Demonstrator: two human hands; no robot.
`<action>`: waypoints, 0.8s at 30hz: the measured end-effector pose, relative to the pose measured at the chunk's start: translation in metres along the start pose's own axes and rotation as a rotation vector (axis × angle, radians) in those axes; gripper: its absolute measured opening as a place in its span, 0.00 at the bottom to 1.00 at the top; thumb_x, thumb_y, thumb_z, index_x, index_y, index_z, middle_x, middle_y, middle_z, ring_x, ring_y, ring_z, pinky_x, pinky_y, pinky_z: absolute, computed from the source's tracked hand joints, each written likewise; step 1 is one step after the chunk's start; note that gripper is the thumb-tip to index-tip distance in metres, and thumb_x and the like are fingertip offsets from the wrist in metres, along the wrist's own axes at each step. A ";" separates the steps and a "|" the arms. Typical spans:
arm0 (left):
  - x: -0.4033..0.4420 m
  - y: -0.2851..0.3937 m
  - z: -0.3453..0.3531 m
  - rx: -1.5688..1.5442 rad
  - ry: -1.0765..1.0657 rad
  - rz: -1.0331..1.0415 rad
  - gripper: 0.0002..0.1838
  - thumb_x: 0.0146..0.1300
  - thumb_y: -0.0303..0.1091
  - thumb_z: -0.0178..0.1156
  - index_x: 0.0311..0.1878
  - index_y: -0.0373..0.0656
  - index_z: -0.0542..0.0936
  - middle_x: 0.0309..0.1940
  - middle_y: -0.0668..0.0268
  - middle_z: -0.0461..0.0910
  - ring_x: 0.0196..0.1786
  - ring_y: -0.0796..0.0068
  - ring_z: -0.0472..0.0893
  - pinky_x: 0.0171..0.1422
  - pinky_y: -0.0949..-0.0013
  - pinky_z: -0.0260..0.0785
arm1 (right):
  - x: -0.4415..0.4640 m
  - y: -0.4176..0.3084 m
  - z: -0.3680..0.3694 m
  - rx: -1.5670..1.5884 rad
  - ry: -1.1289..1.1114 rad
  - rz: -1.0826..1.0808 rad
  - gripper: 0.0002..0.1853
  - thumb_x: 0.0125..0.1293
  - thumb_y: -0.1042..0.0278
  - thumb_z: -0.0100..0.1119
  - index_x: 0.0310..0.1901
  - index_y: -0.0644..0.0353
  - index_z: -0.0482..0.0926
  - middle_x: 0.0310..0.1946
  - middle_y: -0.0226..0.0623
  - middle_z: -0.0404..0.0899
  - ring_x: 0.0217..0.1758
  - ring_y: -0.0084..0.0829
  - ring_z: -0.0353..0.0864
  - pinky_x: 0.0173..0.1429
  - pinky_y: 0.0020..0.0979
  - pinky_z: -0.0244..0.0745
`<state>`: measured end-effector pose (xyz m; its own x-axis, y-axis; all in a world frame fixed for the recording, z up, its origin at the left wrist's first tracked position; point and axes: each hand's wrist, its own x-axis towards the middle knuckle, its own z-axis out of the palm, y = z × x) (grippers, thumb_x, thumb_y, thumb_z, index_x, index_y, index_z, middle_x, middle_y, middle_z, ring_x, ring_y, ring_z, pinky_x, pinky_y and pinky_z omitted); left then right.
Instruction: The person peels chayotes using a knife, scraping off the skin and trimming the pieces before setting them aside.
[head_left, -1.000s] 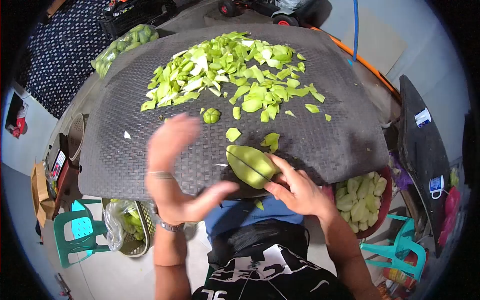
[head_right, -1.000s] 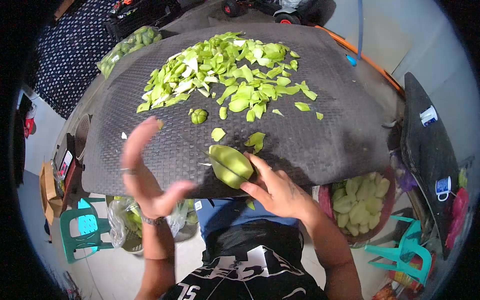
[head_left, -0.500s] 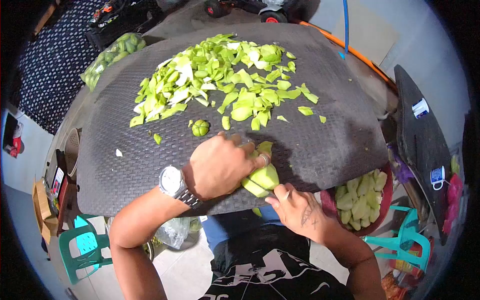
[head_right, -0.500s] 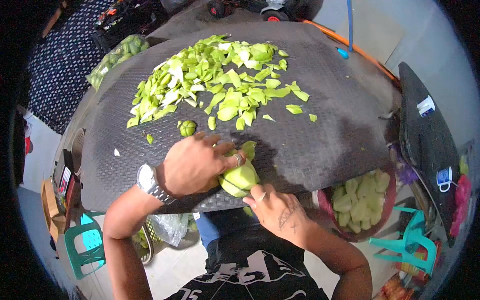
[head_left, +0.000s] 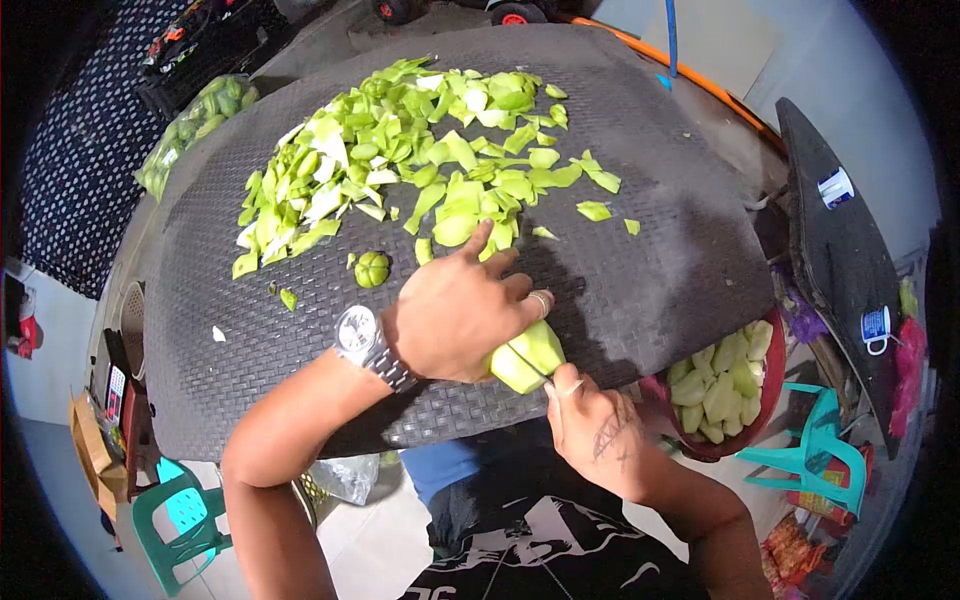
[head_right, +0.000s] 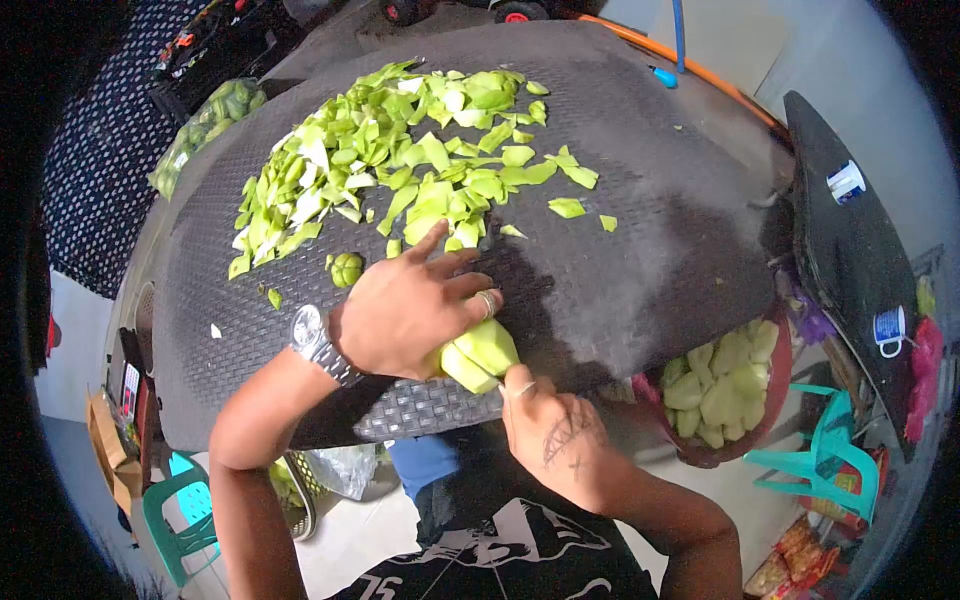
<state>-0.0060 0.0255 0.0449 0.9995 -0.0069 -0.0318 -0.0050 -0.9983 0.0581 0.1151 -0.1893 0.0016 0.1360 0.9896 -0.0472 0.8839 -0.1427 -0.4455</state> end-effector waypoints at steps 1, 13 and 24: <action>0.004 -0.003 0.001 -0.044 -0.049 0.020 0.38 0.44 0.39 0.76 0.63 0.44 0.81 0.62 0.59 0.84 0.70 0.51 0.80 0.86 0.34 0.56 | 0.000 0.001 0.003 -0.015 0.007 0.020 0.09 0.77 0.68 0.57 0.46 0.62 0.69 0.30 0.53 0.81 0.29 0.54 0.88 0.31 0.50 0.84; 0.049 -0.020 0.009 -0.139 0.083 0.003 0.34 0.42 0.58 0.78 0.48 0.45 0.85 0.33 0.61 0.85 0.38 0.53 0.87 0.38 0.50 0.80 | 0.029 0.053 -0.035 0.188 -0.008 -0.027 0.10 0.79 0.67 0.57 0.48 0.63 0.67 0.24 0.57 0.79 0.33 0.65 0.85 0.33 0.56 0.76; 0.049 -0.026 0.034 -0.281 0.257 0.040 0.44 0.43 0.58 0.82 0.60 0.41 0.78 0.65 0.48 0.82 0.73 0.45 0.77 0.79 0.41 0.68 | 0.042 0.054 -0.059 0.021 -0.203 0.042 0.13 0.81 0.60 0.55 0.46 0.63 0.70 0.23 0.55 0.83 0.33 0.61 0.88 0.39 0.55 0.85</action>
<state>0.0418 0.0489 0.0084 0.9742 0.0045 0.2257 -0.0713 -0.9426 0.3263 0.1950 -0.1565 0.0278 0.0774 0.9667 -0.2441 0.8696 -0.1852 -0.4577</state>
